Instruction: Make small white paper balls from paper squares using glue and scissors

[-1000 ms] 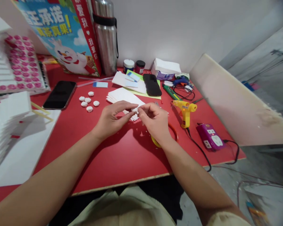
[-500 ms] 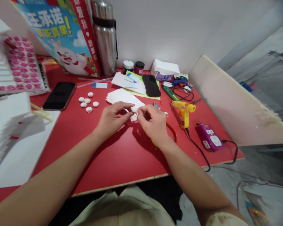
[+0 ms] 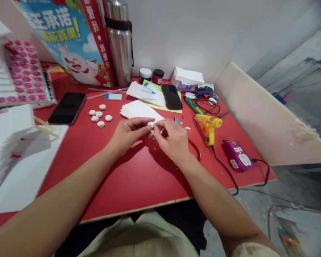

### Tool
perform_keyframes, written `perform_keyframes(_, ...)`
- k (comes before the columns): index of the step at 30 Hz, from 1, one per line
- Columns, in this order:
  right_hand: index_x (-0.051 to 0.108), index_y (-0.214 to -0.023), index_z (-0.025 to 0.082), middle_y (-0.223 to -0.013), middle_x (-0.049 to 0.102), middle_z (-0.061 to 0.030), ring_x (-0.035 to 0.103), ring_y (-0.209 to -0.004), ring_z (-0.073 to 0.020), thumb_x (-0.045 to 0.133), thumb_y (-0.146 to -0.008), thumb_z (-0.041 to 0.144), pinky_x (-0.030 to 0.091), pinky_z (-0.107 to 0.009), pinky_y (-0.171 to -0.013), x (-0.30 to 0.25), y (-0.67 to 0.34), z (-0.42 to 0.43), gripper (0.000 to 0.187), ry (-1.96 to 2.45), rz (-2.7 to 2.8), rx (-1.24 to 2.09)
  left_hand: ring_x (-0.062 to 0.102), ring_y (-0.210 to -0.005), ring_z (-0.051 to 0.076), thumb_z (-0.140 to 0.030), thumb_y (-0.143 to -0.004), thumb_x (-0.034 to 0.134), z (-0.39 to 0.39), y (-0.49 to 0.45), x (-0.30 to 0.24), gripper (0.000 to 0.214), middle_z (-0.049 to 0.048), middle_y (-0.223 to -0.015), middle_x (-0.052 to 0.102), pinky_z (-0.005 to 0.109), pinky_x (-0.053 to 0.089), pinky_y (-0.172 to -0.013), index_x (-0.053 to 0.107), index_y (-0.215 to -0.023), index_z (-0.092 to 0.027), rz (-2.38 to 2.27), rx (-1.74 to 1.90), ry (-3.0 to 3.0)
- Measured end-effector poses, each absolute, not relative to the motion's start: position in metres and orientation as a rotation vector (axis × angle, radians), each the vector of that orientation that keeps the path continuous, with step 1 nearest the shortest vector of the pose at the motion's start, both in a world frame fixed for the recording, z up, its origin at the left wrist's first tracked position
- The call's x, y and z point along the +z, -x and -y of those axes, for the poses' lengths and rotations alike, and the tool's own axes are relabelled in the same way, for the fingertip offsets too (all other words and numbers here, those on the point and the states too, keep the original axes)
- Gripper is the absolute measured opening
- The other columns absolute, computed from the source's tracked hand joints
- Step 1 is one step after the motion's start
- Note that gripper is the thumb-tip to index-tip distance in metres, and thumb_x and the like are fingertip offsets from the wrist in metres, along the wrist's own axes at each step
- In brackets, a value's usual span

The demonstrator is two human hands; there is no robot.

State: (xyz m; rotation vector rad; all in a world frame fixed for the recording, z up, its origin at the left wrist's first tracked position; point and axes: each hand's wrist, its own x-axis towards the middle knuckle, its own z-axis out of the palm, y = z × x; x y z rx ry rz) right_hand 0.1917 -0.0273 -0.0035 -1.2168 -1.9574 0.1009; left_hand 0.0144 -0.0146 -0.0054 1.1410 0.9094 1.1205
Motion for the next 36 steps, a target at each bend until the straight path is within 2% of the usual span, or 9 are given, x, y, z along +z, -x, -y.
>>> perform_keyframes(6, 0.062, -0.085, 0.02, -0.08, 0.071, -0.0015, 0.061, -0.065, -0.0131, 0.057, -0.096, 0.02, 0.044, -0.027, -0.067, -0.007, -0.189, 0.027, 0.012, 1.223, 1.934, 0.075, 0.074, -0.086, 0.018, -0.034, -0.077, 0.089, 0.014, -0.014, -0.011, 0.038, 0.0099, -0.103, 0.081, 0.032, 0.061, -0.087, 0.082, -0.111, -0.018, -0.847, 1.078, -1.043)
perform_keyframes(11, 0.065, -0.086, 0.019, -0.079, 0.07, -0.0019, 0.06, -0.065, -0.0128, 0.056, -0.096, 0.02, 0.044, -0.026, -0.067, 0.016, -0.204, 0.034, 0.014, 1.252, 1.938, -0.075, 0.071, -0.071, 0.019, -0.032, -0.08, 0.086, 0.012, -0.014, -0.011, 0.038, 0.0085, -0.086, 0.076, 0.033, 0.062, -0.061, 0.079, -0.113, -0.016, -0.763, 1.051, -0.91)
perform_keyframes(17, 0.063, -0.073, 0.019, -0.066, 0.065, -0.0061, 0.053, -0.057, -0.0185, 0.059, -0.093, 0.036, 0.028, -0.032, -0.058, 0.055, -0.278, 0.075, 0.026, 1.936, 2.016, -0.4, 0.07, -0.072, 0.014, -0.023, -0.074, 0.089, 0.006, -0.01, -0.007, 0.033, 0.0097, -0.096, 0.077, 0.028, 0.062, -0.067, 0.081, -0.104, -0.013, -0.782, 1.073, -0.737)
perform_keyframes(22, 0.071, -0.099, 0.013, -0.093, 0.074, -0.0185, 0.065, -0.08, -0.0304, 0.058, -0.094, 0.043, 0.038, -0.037, -0.065, 0.034, -0.333, 0.086, 0.032, 2.24, 1.827, -0.425, 0.07, -0.072, 0.013, -0.019, -0.07, 0.091, 0.003, -0.01, -0.008, 0.033, 0.0095, -0.094, 0.078, 0.027, 0.062, -0.071, 0.081, -0.101, -0.012, -0.773, 1.048, -0.674)
perform_keyframes(24, 0.069, -0.11, 0.009, -0.103, 0.073, -0.0224, 0.066, -0.092, -0.0341, 0.06, -0.092, 0.048, 0.044, -0.039, -0.071, 0.022, -0.344, 0.075, 0.044, 2.227, 1.769, -0.366, 0.069, -0.069, 0.012, -0.021, -0.071, 0.091, 0.004, -0.01, -0.008, 0.028, 0.0087, -0.091, 0.077, 0.026, 0.061, -0.069, 0.081, -0.096, -0.012, -0.754, 1.049, -0.667)
perform_keyframes(26, 0.068, -0.111, 0.009, -0.102, 0.072, -0.0212, 0.067, -0.091, -0.0322, 0.06, -0.09, 0.052, 0.046, -0.038, -0.073, 0.014, -0.349, 0.059, 0.049, 2.219, 1.744, -0.199, 0.067, -0.065, 0.01, -0.026, -0.072, 0.091, 0.004, -0.01, -0.007, 0.026, 0.0072, -0.086, 0.076, 0.024, 0.06, -0.066, 0.08, -0.091, -0.011, -0.739, 1.041, -0.675)
perform_keyframes(29, 0.067, -0.092, 0.016, -0.086, 0.071, -0.0134, 0.063, -0.074, -0.0248, 0.063, -0.086, 0.055, 0.043, -0.034, -0.066, 0.009, -0.351, 0.036, 0.041, 2.264, 1.73, 0.05, 0.065, -0.063, 0.009, -0.031, -0.072, 0.092, 0.004, -0.009, -0.007, 0.028, 0.0054, -0.082, 0.074, 0.022, 0.059, -0.064, 0.081, -0.089, -0.011, -0.725, 1.038, -0.704)
perform_keyframes(33, 0.052, -0.062, 0.022, -0.059, 0.055, -0.0033, 0.05, -0.057, -0.018, 0.07, -0.077, 0.049, 0.033, -0.031, -0.057, 0.004, -0.349, 0.018, 0.035, 2.317, 1.61, 0.156, 0.068, -0.072, 0.013, -0.036, -0.072, 0.091, 0.003, -0.006, -0.008, 0.031, 0.0068, -0.085, 0.075, 0.024, 0.06, -0.067, 0.081, -0.092, -0.015, -0.734, 1.06, -0.747)
perform_keyframes(36, 0.056, -0.062, 0.021, -0.058, 0.055, -0.0019, 0.047, -0.055, -0.0156, 0.072, -0.071, 0.039, 0.032, -0.03, -0.052, 0.003, -0.34, 0.02, 0.026, 2.031, 1.249, 0.461, 0.068, -0.074, 0.011, -0.034, -0.074, 0.09, 0.002, -0.005, -0.006, 0.028, 0.0097, -0.097, 0.078, 0.024, 0.06, -0.07, 0.081, -0.092, -0.014, -0.723, 1.096, -0.758)
